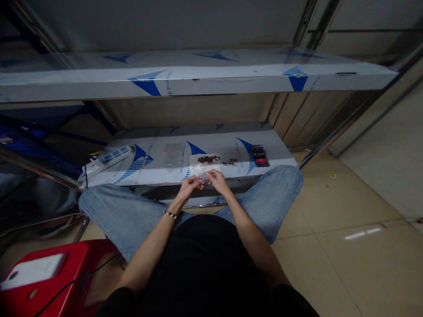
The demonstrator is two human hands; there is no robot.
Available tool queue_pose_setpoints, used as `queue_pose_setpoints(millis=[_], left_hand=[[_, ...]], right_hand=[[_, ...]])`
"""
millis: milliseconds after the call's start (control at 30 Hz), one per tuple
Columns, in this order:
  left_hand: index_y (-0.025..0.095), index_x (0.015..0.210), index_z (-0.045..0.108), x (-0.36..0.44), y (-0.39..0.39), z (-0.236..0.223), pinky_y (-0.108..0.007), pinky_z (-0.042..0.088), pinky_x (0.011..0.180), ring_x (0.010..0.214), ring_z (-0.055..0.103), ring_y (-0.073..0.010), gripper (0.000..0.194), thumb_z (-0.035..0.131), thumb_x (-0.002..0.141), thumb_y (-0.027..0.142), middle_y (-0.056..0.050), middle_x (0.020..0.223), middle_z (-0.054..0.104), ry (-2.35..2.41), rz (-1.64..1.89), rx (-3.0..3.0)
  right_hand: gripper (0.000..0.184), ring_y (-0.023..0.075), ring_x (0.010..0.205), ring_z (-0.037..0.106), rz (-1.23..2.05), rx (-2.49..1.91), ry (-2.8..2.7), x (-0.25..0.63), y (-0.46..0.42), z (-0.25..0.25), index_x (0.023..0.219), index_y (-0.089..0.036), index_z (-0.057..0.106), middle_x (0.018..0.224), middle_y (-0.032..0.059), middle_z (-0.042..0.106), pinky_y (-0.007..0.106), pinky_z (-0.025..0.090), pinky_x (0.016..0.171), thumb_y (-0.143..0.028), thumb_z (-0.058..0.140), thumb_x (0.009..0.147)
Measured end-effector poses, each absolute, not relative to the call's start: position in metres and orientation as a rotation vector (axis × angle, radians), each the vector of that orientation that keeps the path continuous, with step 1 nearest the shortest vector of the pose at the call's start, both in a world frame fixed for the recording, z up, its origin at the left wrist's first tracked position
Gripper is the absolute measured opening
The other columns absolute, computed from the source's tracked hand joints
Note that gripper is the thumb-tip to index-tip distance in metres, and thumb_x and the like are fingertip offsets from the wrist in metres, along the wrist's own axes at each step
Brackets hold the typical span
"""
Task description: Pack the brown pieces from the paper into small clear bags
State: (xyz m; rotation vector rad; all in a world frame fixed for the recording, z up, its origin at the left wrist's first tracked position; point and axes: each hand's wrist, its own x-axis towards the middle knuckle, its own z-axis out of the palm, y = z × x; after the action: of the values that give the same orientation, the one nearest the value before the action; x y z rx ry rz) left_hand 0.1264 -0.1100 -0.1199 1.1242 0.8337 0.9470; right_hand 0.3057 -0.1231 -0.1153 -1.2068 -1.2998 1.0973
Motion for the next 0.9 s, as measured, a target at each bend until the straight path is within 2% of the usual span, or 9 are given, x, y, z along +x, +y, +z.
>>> queue_pose_setpoints(millis=[100,233,467,767,900], left_hand=[[0.009,0.096,0.073,0.126,-0.110,-0.119,-0.029,0.056,0.069,0.067,0.068,-0.0156,0.037,0.084,0.070,0.033,-0.009,0.084,0.075,0.831,0.965,1.113],[0.009,0.096,0.072,0.128,-0.112,-0.117,-0.029,0.056,0.070,0.068,0.068,-0.0158,0.040,0.086,0.069,0.034,-0.009,0.084,0.075,0.819,0.962,1.137],[0.010,0.092,0.070,0.130,-0.113,-0.115,-0.026,0.053,0.059,0.061,0.064,-0.0140,0.043,0.089,0.066,0.039,-0.005,0.074,0.072,0.864,0.985,1.206],[0.011,0.089,0.072,0.126,-0.113,-0.112,-0.027,0.051,0.059,0.059,0.062,-0.0144,0.040,0.082,0.073,0.046,-0.006,0.073,0.071,0.887,1.004,1.227],[0.010,0.090,0.072,0.125,-0.113,-0.110,-0.026,0.049,0.058,0.057,0.060,-0.0137,0.041,0.082,0.074,0.046,-0.005,0.069,0.069,0.879,0.994,1.217]], right_hand=[[0.042,0.0146,0.058,0.059,1.219,-1.160,-1.332,0.304,-0.126,-0.115,0.091,-0.019,0.066,0.075,0.0021,0.068,0.024,0.042,0.049,-0.059,0.069,0.078],[0.042,0.0151,0.057,0.060,1.218,-1.150,-1.276,0.303,-0.128,-0.113,0.088,-0.019,0.067,0.072,0.0023,0.068,0.025,0.045,0.051,-0.057,0.074,0.073],[0.040,0.0144,0.057,0.060,1.181,-1.139,-1.226,0.301,-0.128,-0.111,0.081,-0.018,0.067,0.068,0.0022,0.067,0.026,0.048,0.055,-0.054,0.079,0.069],[0.042,0.0155,0.064,0.063,1.241,-1.093,-1.230,0.299,-0.132,-0.105,0.100,-0.018,0.069,0.077,0.0026,0.070,0.028,0.052,0.061,-0.045,0.081,0.070],[0.041,0.0157,0.065,0.064,1.260,-1.092,-1.247,0.298,-0.133,-0.104,0.096,-0.019,0.067,0.079,0.0028,0.070,0.028,0.052,0.063,-0.042,0.083,0.067]])
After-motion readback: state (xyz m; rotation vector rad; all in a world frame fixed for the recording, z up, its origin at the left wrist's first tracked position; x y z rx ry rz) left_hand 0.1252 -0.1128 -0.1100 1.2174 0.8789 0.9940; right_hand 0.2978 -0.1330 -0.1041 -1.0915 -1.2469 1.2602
